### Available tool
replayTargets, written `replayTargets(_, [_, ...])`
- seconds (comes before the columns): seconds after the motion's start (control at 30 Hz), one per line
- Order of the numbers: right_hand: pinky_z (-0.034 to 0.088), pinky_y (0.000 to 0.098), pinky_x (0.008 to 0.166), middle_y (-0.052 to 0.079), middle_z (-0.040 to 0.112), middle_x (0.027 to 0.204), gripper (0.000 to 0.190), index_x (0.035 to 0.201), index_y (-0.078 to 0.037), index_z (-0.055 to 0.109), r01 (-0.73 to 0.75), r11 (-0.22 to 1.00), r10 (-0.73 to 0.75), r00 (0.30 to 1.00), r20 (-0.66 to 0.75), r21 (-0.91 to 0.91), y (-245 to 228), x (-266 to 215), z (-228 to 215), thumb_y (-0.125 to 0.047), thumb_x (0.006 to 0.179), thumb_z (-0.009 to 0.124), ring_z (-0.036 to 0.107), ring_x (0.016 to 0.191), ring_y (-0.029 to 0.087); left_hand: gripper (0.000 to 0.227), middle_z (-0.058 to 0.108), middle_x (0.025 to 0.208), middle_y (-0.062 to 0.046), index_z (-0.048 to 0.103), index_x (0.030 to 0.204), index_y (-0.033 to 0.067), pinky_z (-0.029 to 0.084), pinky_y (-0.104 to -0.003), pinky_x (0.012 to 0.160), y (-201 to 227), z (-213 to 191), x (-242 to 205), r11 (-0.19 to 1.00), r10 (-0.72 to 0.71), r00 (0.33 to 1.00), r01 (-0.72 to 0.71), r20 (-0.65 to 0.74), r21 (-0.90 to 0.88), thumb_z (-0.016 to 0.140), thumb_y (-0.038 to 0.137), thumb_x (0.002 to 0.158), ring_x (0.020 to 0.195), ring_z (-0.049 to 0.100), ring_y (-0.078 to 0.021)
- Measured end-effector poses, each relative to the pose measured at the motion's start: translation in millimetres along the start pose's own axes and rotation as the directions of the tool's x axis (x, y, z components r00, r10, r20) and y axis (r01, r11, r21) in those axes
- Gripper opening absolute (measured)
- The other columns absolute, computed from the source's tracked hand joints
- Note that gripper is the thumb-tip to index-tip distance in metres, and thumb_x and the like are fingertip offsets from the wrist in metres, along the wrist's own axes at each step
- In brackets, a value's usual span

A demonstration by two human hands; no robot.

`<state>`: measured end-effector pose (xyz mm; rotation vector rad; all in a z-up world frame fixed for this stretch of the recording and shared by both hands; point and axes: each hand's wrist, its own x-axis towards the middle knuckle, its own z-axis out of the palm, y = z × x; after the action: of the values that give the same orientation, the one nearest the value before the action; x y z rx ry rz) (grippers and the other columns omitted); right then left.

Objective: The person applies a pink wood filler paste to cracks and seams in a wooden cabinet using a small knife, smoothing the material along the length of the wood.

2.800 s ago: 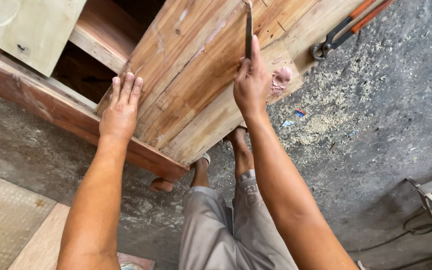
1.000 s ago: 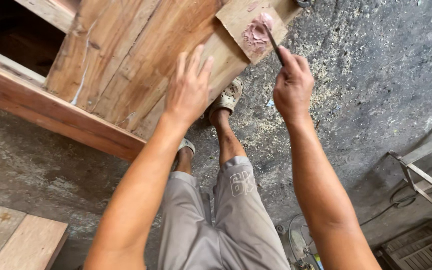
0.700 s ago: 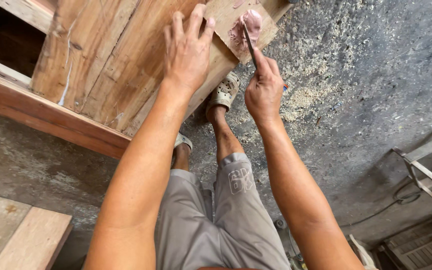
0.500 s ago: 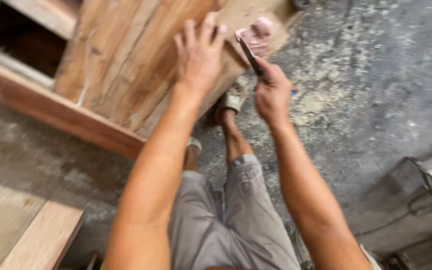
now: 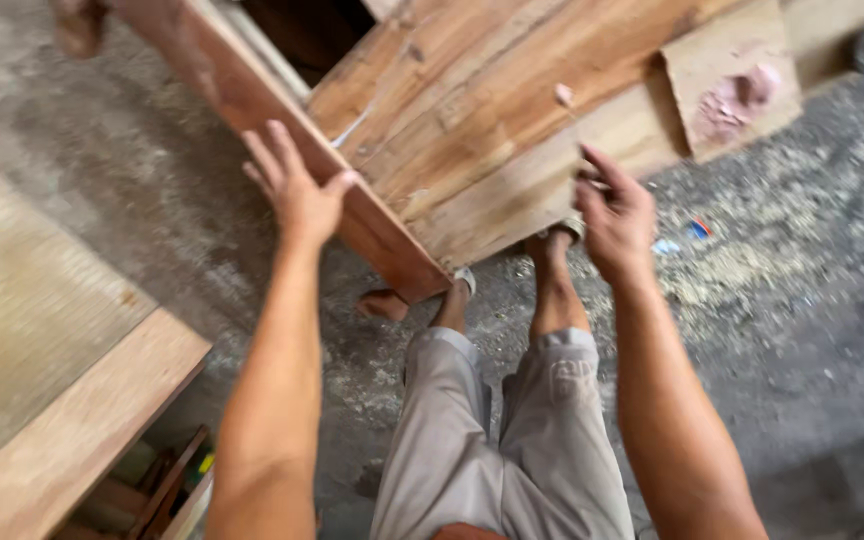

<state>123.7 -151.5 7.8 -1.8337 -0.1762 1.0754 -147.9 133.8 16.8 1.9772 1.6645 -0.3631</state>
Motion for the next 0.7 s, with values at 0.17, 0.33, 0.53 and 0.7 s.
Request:
replayTargets(0.17, [0.049,0.0198,0.066,-0.002,0.065,0.099,0.039,0.141,-0.012,0.065,0.086,0.995,-0.09,0.992,-0.09,-0.042,-22,33,49,-0.007,0.102,0.064,0.055,0.078,0.004,0.132,-0.038,0.168,-0.016,-0.02,0.166,0.027,0.003,-0.074,0.121,-15,28,35,0.967,-0.156,0.977,0.181,0.146,-0.178,0.082,0.056,0.088,0.15,-0.026,-0.0607])
replayTargets(0.33, [0.047,0.0212,0.064,-0.001,0.064,0.091,0.039,0.142,-0.012,0.065,0.03,1.0,-0.031,0.977,-0.209,-0.005,-28,54,58,-0.009,0.104,0.062,0.053,0.074,0.004,0.143,-0.041,0.163,-0.017,-0.024,0.163,0.0266,0.005,-0.079,0.117,-10,30,32,0.973,-0.185,0.974,0.2,0.132,-0.112,0.089,0.057,0.082,0.148,-0.027,-0.0621])
replayTargets(0.53, [0.053,0.0294,0.089,0.009,0.065,0.12,0.044,0.144,-0.008,0.061,0.126,0.976,-0.175,0.938,-0.299,-0.178,-34,56,104,-0.005,0.1,0.063,0.063,0.104,0.015,0.148,-0.043,0.16,-0.018,-0.027,0.16,0.0258,0.006,-0.079,0.116,-7,27,33,0.974,-0.19,0.968,0.207,0.165,-0.095,0.092,0.05,0.074,0.147,-0.026,-0.0629])
replayTargets(0.7, [0.053,0.0339,0.08,0.014,0.068,0.097,0.042,0.14,-0.01,0.065,0.023,0.868,-0.127,0.976,-0.176,-0.496,-59,35,103,-0.011,0.098,0.067,0.064,0.087,0.02,0.143,-0.045,0.159,-0.02,-0.027,0.161,0.0246,0.006,-0.08,0.117,-6,26,36,0.977,-0.182,0.974,0.195,0.137,-0.088,0.088,0.041,0.078,0.144,-0.027,-0.0647])
